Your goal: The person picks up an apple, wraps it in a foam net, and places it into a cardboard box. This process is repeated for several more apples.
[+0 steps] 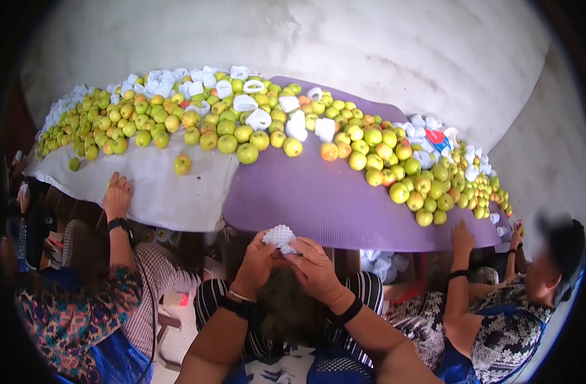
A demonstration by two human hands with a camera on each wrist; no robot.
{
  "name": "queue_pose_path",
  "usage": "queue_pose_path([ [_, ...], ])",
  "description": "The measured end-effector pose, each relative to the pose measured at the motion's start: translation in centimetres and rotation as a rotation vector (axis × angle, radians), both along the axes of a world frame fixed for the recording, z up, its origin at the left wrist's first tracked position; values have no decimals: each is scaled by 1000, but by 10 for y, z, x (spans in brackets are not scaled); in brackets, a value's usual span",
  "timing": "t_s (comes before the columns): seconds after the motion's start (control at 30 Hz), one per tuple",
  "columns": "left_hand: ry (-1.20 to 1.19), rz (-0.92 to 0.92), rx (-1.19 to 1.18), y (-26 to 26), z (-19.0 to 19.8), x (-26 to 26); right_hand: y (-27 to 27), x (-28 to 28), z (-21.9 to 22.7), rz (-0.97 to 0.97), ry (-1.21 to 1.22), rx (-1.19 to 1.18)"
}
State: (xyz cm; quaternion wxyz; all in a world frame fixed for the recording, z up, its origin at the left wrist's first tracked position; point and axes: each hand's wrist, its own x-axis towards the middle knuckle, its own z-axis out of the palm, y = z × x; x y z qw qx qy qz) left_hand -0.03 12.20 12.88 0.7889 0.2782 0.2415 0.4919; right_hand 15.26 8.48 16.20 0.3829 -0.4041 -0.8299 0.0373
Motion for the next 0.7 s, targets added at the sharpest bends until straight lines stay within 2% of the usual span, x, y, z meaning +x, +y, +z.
queue_pose_path([
  [0.07, -108, -43, -19, -17, -7, 0, -25, 0, -6, -10, 89, -55],
  [0.17, -8, -33, 18, -49, -13, 2, -58, 4, -26, -3, 499, -355],
  [0.2, 49, -27, 29, -59, -18, 4, -67, 4, -35, -3, 507, -362],
  [0.27, 91, 17, -17, -83, -26, 6, -82, 5, -53, 88, 1041, -740],
  [0.33, 158, 105, -124, -103, -36, 7, -91, 1, -65, 104, 1062, -765],
  [0.4, 172, 158, -133, -117, -50, 8, -100, -7, -73, 87, 976, -823],
  [0.43, 199, 185, -167, -118, -60, 7, -103, -7, -78, 14, 833, -863],
  [0.47, 226, 210, -200, -122, -69, 5, -104, -7, -85, 15, 840, -865],
  [0.53, 295, 222, -177, -127, -62, 6, -106, -8, -95, -130, 522, -683],
  [0.57, 358, 234, -152, -128, -59, 8, -107, -5, -97, -130, 529, -685],
  [0.63, 385, 266, -120, -130, -77, 11, -109, -2, -97, -76, 346, -518],
  [0.7, 409, 298, -85, -132, -88, 13, -112, -2, -98, -65, 348, -507],
])
